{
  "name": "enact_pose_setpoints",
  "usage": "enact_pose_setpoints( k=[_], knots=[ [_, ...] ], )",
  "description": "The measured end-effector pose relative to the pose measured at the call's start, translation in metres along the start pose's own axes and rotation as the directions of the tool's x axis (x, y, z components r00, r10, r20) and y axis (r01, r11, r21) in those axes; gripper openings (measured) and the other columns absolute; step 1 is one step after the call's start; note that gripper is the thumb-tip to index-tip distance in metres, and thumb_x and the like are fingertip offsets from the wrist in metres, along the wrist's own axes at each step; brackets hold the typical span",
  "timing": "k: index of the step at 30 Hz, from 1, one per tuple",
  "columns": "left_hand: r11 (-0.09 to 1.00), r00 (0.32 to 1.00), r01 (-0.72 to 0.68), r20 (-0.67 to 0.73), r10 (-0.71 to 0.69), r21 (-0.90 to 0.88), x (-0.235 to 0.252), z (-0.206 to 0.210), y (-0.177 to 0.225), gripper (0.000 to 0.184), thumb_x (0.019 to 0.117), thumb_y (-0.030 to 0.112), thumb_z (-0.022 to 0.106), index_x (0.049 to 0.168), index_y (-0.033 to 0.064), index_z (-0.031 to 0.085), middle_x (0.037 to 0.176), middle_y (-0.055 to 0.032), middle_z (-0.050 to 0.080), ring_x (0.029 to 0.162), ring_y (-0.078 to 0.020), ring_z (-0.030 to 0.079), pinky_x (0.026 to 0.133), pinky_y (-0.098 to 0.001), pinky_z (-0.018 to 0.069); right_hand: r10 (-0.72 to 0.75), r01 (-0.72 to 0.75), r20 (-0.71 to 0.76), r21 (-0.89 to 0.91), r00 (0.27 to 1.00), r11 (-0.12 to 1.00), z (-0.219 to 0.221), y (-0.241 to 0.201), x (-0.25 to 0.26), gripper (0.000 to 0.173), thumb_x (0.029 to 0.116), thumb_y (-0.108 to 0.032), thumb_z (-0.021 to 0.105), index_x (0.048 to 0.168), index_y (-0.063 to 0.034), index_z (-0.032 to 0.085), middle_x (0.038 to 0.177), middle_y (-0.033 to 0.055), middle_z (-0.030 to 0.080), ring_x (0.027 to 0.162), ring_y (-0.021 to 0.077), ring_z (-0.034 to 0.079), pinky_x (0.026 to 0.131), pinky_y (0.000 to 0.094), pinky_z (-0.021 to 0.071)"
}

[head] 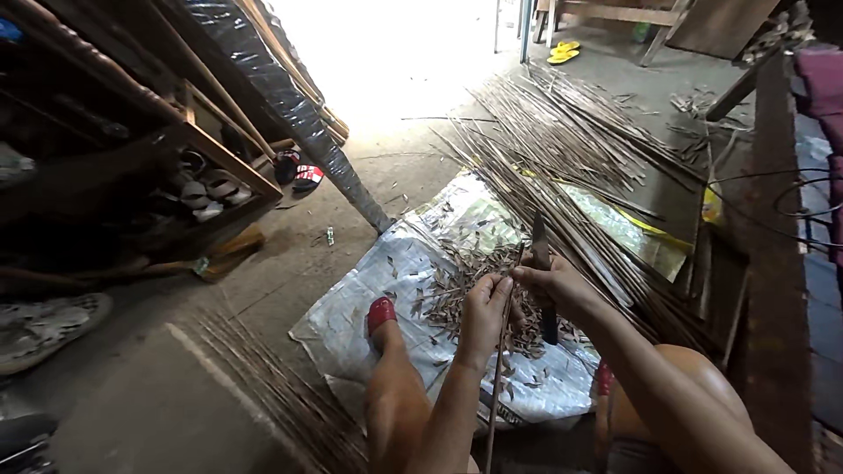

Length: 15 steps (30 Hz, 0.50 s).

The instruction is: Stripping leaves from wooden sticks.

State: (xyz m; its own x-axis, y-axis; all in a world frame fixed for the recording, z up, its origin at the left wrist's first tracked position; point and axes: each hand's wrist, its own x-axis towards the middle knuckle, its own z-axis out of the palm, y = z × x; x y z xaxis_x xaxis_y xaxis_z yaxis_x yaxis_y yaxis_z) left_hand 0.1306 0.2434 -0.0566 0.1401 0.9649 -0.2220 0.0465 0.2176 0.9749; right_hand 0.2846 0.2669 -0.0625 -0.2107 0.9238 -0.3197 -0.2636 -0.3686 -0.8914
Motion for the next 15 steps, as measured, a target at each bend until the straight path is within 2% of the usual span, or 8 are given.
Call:
enact_pose_setpoints(
  k=[7, 11, 15],
  knots=[
    [0.993, 0.999, -0.048, -0.014, 0.05, 0.108, -0.0053, -0.0002, -0.0017, 0.021, 0.1097, 0.011, 0.043, 0.108, -0.0042, 0.058, 0.072, -0.0005, 0.061, 0.059, -0.0072, 0.065, 0.06, -0.0237, 0.0599, 0.038, -0.037, 0.037, -0.012, 0.999, 0.999, -0.0006, -0.0011, -0.0003, 0.006, 0.1005, -0.002, 0.057, 0.097, -0.0036, 0.062, 0.061, -0.0062, 0.053, 0.044, -0.0023, 0.039, 0.042, 0.0132, 0.0333],
    [0.991, 0.999, -0.036, 0.028, 0.033, 0.13, -0.0057, -0.0018, 0.0, 0.022, 0.1102, 0.013, 0.043, 0.11, -0.0032, 0.058, 0.072, -0.0003, 0.06, 0.057, -0.0077, 0.064, 0.058, -0.0245, 0.06, 0.02, -0.019, 0.078, -0.007, 0.997, 1.0, -0.003, 0.0015, 0.0015, 0.008, 0.0991, -0.003, 0.057, 0.093, -0.0083, 0.057, 0.059, -0.0077, 0.049, 0.044, -0.0019, 0.039, 0.043, 0.0137, 0.0345],
    [0.998, 0.996, 0.031, 0.083, -0.035, 0.051, -0.0036, -0.0062, 0.0014, 0.017, 0.1071, 0.014, 0.052, 0.109, -0.0016, 0.058, 0.075, -0.001, 0.061, 0.057, -0.008, 0.063, 0.057, -0.0245, 0.0591, 0.014, -0.016, 0.084, 0.028, 0.996, 0.999, -0.0002, 0.0057, 0.001, 0.014, 0.0964, -0.002, 0.057, 0.086, -0.0105, 0.055, 0.055, -0.0085, 0.046, 0.042, -0.002, 0.038, 0.041, 0.0139, 0.0333]
  ],
)
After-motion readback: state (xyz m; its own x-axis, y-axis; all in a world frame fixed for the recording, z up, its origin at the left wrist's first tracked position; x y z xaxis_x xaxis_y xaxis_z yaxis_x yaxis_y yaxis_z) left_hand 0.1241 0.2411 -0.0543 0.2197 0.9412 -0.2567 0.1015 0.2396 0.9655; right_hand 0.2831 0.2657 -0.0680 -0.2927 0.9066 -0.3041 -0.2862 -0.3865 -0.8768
